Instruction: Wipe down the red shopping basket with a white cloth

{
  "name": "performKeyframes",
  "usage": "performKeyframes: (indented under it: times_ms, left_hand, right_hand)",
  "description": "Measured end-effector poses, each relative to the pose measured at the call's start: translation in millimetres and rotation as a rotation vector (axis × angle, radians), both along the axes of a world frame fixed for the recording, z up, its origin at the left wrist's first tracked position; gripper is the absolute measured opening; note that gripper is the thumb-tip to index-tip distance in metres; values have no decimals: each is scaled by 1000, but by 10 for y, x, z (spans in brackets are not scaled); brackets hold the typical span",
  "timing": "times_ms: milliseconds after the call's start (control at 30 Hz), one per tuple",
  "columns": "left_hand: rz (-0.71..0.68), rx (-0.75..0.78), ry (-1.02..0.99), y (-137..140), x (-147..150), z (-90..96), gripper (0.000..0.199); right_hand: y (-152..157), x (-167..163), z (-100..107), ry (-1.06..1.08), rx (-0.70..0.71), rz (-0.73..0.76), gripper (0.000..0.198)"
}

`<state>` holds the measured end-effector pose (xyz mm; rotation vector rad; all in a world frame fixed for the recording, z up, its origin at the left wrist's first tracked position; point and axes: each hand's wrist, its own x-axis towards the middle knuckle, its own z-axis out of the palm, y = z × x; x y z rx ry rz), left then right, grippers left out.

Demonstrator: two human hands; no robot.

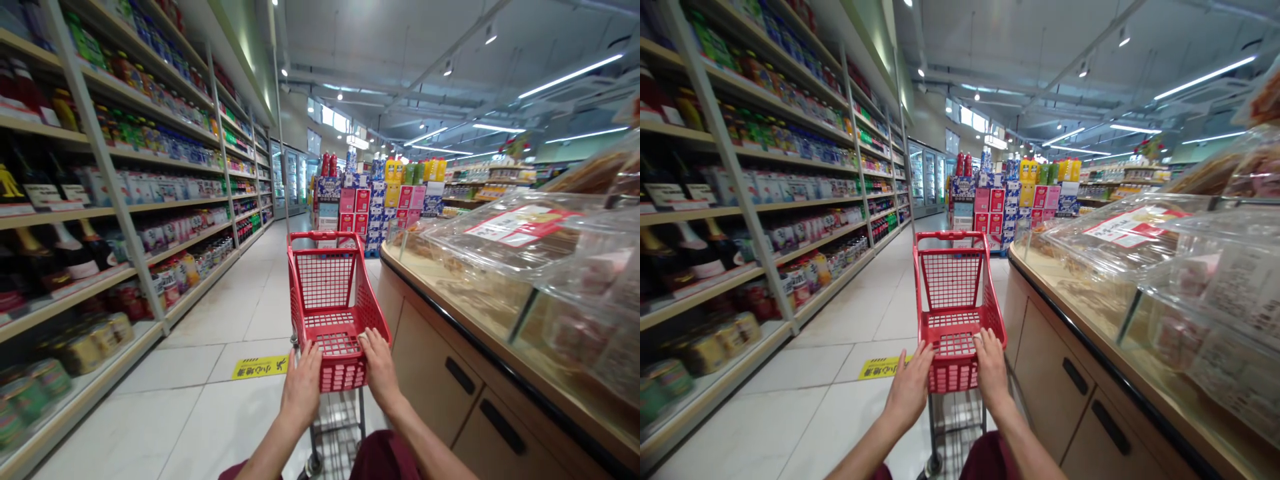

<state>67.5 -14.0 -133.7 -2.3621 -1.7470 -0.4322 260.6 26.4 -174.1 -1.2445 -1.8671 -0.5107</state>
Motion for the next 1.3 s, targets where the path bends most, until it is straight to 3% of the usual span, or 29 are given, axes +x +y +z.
performKeyframes:
  times_ms: [133, 300, 500, 567, 700, 900, 1100, 1300]
  left_hand:
    - [43, 10, 19, 30, -75, -3, 58]
    - [12, 6, 35, 44, -107, -22, 61]
    - [-15, -28, 32, -13, -17, -13, 60]
    - [-28, -16, 41, -28, -24, -21, 62]
    - [-26, -1, 37, -26, -14, -72, 63]
    - [-65, 12, 68, -18, 29, -98, 66]
    - [-43, 12, 41, -60, 54, -67, 64]
    - [-56, -4, 74, -24, 74, -69, 61]
  right_hand:
    - [-9, -64, -63, -41, -2, 132, 36]
    - [-15, 161, -13, 109, -57, -21, 42]
    - [-101, -381, -76, 83, -25, 206, 46]
    - [-84, -241, -50, 51, -15, 193, 45]
    - [-33, 127, -14, 130, -40, -28, 45]
    - [-141, -318, -76, 91, -30, 194, 48]
    - [-80, 160, 53, 220, -114, 41, 49]
    - [-61, -300, 30, 52, -133, 176, 45]
